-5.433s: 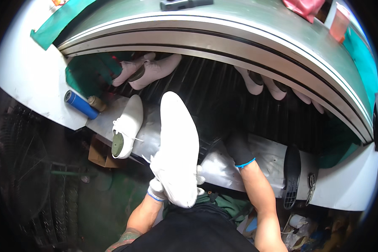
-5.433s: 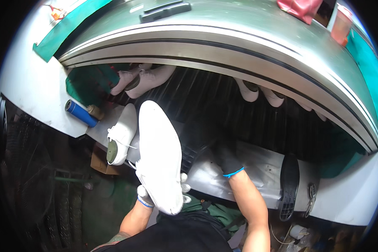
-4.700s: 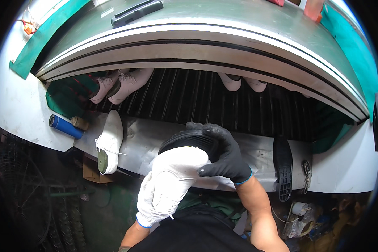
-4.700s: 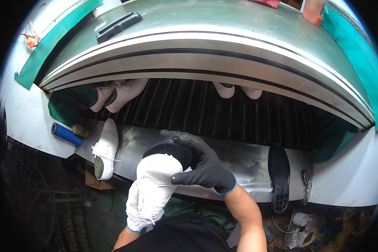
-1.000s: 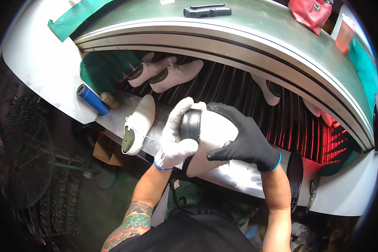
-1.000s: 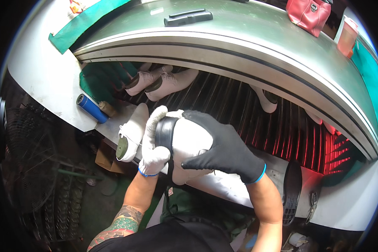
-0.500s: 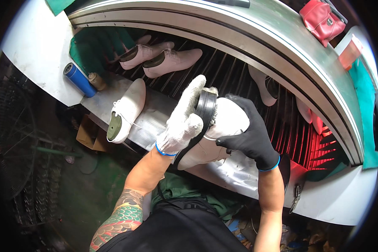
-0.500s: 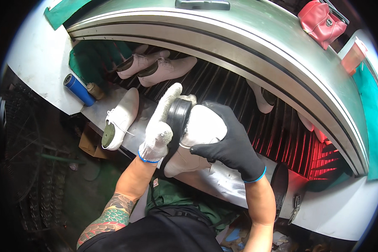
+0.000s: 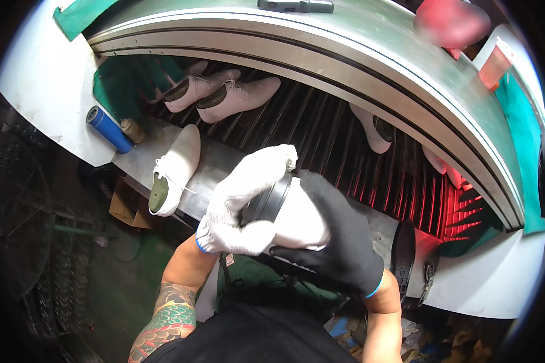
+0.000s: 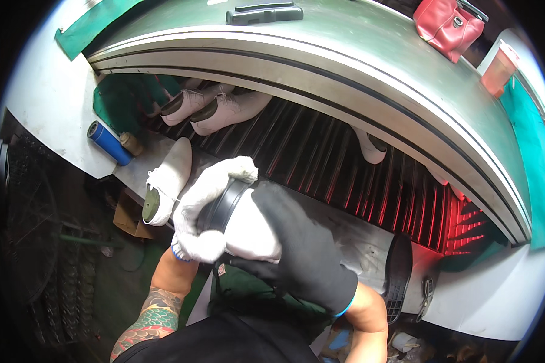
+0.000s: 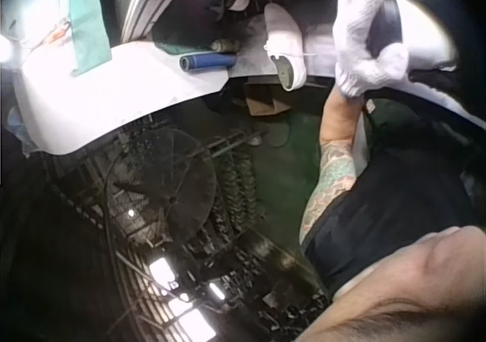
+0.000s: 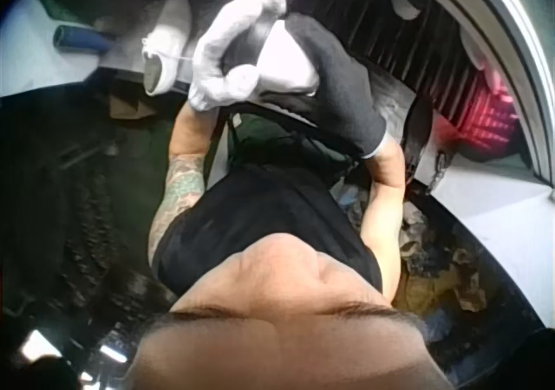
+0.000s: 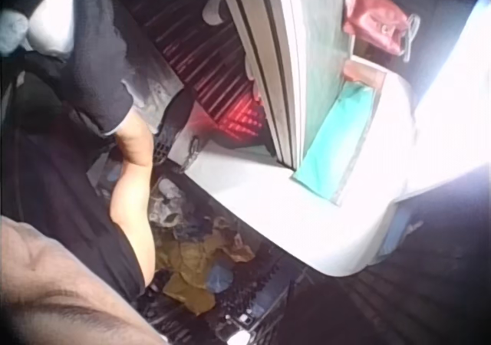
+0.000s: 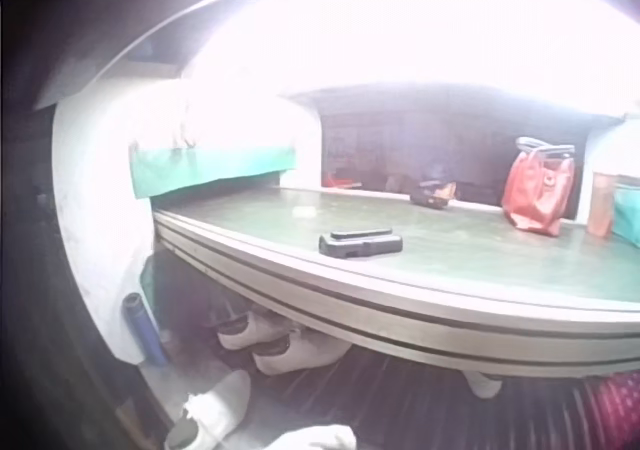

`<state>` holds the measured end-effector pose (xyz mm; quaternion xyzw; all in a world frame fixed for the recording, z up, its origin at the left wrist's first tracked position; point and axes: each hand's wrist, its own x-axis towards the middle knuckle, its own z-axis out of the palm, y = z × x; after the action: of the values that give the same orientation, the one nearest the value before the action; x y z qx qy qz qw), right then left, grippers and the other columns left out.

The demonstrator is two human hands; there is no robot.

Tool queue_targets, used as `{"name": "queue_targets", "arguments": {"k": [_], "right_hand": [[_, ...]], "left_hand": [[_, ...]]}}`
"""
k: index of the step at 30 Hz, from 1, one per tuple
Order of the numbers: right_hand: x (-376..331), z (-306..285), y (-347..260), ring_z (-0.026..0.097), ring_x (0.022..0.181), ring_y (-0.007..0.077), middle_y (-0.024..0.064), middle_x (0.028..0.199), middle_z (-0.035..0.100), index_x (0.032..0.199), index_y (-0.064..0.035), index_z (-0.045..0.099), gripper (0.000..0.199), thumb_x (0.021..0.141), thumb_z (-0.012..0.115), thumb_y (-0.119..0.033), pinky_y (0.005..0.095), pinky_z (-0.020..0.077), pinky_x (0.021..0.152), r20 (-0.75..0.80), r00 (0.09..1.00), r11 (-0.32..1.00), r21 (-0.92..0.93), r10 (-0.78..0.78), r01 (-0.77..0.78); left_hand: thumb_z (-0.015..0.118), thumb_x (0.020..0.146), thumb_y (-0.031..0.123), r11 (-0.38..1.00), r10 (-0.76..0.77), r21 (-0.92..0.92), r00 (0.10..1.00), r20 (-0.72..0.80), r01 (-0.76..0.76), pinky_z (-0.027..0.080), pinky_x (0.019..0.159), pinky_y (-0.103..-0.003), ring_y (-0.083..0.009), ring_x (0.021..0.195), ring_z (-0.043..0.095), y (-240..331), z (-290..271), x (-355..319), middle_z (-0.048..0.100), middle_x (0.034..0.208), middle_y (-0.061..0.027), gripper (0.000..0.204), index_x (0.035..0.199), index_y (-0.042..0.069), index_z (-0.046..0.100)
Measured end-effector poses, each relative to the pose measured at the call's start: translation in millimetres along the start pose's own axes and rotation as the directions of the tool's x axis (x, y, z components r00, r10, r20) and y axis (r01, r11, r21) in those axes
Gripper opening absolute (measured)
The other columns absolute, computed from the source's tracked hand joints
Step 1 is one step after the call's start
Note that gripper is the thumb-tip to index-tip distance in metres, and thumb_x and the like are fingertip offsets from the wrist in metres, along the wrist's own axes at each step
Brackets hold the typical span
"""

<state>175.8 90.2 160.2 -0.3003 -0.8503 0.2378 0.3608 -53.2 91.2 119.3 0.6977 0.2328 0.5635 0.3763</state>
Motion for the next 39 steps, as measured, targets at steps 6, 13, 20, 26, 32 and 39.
{"name": "queue_targets", "arguments": {"k": [6,13,20,26,32,39], "right_hand": [[-12,11,13,0.063,0.13,0.0438,0.0287,0.144,0.059,0.139,0.0054,0.056,0.088,0.07,0.097,-0.03,0.0459,0.0546,0.106,0.016,0.991,0.971,0.204,-0.129,0.123],[-44,50,12,0.064,0.132,0.0384,0.0254,0.14,0.065,0.136,0.0062,0.063,0.062,0.082,0.083,-0.016,0.0467,0.0532,0.11,-0.085,0.977,0.954,0.213,-0.195,0.209],[-22,30,9,0.066,0.126,0.0404,0.0224,0.139,0.065,0.135,0.0021,0.062,0.06,0.081,0.08,-0.017,0.0465,0.0556,0.105,0.113,0.956,0.94,0.248,-0.269,0.235],[0,35,23,0.06,0.132,0.0409,0.0217,0.14,0.062,0.136,-0.0067,0.064,0.059,0.08,0.079,-0.022,0.0664,0.0342,0.117,0.203,0.947,0.963,-0.047,-0.25,0.264],[-94,108,67,0.046,0.147,0.0318,0.0195,0.16,0.044,0.155,-0.0073,0.041,0.102,0.074,0.096,-0.038,0.0437,0.0444,0.118,0.262,0.808,0.404,0.76,0.527,-0.51],[-157,143,37,0.061,0.134,0.0281,0.0152,0.146,0.06,0.156,-0.0026,0.041,0.085,0.082,0.075,-0.028,0.042,0.05,0.114,0.671,0.576,-0.479,0.74,0.468,-0.473]], "left_hand": [[0.093,0.07,0.047,0.949,-0.265,-0.203,0.96,-0.089,0.243,0.034,0.123,-0.046,-0.0349,0.147,0.044,39,12,-27,0.044,0.159,-0.0251,0.123,0.162,-0.003,0.027],[0.076,0.091,0.06,0.989,0.107,0.124,0.97,-0.217,-0.082,0.048,0.104,-0.063,-0.0457,0.12,0.062,38,22,-65,0.066,0.123,-0.0272,0.06,0.123,0.011,0.063],[0.073,0.094,0.056,0.982,0.179,0.097,0.965,-0.194,-0.162,0.05,0.092,-0.068,-0.0401,0.101,0.067,34,16,-60,0.07,0.11,-0.0166,0.046,0.095,0.011,0.067],[0.057,0.108,0.043,0.969,0.193,0.205,0.945,-0.264,-0.14,0.033,0.12,-0.067,-0.0506,0.143,0.046,-16,5,-83,0.052,0.15,-0.0287,0.051,0.144,0.008,0.049],[0.076,0.093,0.018,0.982,-0.071,-0.188,0.855,-0.513,-0.032,0.028,0.128,-0.052,-0.0397,0.152,0.04,-7,45,-124,0.04,0.163,-0.0259,0.085,0.162,-0.002,0.031],[0.062,0.097,-0.002,0.756,-0.607,-0.046,0.672,-0.424,0.653,0.038,0.121,-0.041,-0.0322,0.146,0.051,1,64,-181,0.051,0.157,-0.0264,0.05,0.146,-0.007,0.056]]}}
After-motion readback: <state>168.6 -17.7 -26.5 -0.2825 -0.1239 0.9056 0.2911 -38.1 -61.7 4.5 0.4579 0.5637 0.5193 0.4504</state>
